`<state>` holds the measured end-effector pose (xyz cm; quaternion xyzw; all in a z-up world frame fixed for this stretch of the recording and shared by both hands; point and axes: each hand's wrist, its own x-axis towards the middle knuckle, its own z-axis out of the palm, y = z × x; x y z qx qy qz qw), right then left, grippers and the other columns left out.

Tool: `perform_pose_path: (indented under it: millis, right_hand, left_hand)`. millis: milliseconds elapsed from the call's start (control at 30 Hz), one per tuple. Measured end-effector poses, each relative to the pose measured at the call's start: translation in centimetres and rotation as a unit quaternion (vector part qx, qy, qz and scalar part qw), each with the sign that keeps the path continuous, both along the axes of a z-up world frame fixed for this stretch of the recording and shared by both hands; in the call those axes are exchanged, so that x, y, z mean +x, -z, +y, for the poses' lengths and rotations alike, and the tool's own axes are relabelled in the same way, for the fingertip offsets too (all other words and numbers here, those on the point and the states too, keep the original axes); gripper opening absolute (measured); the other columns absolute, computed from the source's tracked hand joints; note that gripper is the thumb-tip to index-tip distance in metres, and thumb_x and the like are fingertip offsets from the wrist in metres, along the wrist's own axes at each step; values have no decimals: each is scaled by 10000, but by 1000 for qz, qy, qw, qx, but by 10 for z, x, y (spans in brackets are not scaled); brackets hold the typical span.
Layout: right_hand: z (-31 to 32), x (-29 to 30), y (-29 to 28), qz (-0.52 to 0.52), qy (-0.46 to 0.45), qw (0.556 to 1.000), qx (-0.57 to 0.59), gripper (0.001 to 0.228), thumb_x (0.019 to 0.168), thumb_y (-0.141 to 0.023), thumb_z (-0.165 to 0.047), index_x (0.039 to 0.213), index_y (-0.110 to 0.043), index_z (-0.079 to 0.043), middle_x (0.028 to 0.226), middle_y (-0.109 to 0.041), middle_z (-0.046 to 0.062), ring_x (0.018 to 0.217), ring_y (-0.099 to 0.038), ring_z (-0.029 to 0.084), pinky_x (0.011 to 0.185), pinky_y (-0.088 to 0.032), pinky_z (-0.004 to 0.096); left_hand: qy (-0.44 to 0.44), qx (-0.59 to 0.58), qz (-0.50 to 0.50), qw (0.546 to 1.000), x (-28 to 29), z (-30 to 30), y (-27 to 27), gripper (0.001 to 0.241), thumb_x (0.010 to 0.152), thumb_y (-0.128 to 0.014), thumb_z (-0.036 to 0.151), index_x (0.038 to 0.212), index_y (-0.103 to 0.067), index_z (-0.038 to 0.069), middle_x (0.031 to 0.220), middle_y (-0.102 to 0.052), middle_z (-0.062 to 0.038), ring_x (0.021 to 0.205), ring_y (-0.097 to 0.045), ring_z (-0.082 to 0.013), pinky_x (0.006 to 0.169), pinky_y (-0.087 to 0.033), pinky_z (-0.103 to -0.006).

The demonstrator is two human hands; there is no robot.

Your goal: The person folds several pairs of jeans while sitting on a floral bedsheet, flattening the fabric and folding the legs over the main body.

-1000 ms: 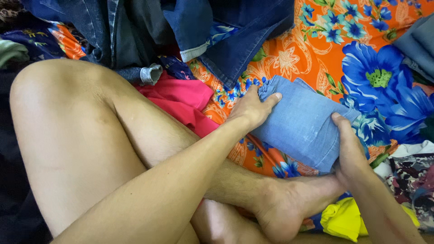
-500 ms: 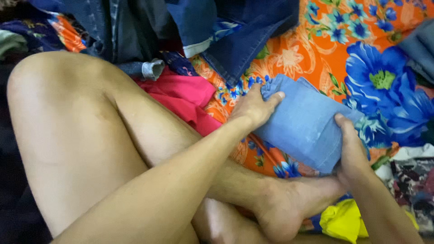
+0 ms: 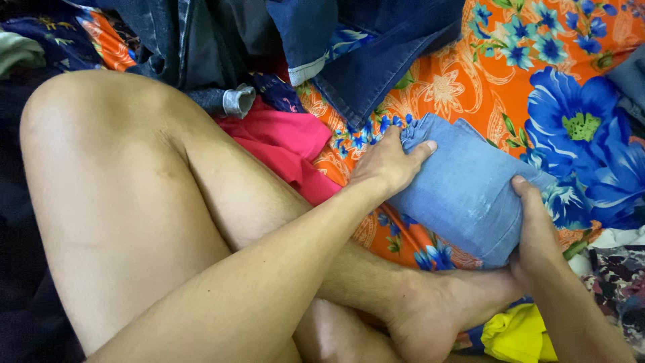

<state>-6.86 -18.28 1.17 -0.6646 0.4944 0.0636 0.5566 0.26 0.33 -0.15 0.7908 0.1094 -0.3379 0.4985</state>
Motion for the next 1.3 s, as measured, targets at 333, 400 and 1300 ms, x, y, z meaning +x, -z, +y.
perform_pose_path:
  millis: [333, 400, 1300]
  right_hand:
    - [0, -2, 0, -5, 29, 999, -27, 664, 817, -579, -560, 1410, -547, -263, 1302, -676, -28, 1133, -662, 167, 983, -539, 347]
    - [0, -2, 0, -1, 23, 999, -23, 657, 824, -560, -564, 1413, -544, -272, 1305, -672, -26, 1132, -657, 175, 983, -532, 350]
    - [-6, -1, 3, 18, 13, 999, -43, 696, 834, -558, -562, 1447, -526, -235, 1315, -662, 12, 1149, -645, 203, 991, -514, 357]
  left_hand:
    - [8, 7, -10, 1000, 0, -1, 1, 825, 823, -477, 621, 1513, -398, 175, 1494, -527, -113, 1378, -465, -366, 1104, -386, -516]
    - [9, 7, -12, 1000, 0, -2, 2, 835, 818, -482, 622, 1522, -389, 183, 1508, -514, -106, 1387, -456, -361, 1111, -379, -512]
    - [5, 13, -12, 1000, 1, -5, 9, 761, 828, -490, 631, 1419, -463, 153, 1419, -583, -152, 1328, -511, -393, 1078, -408, -509]
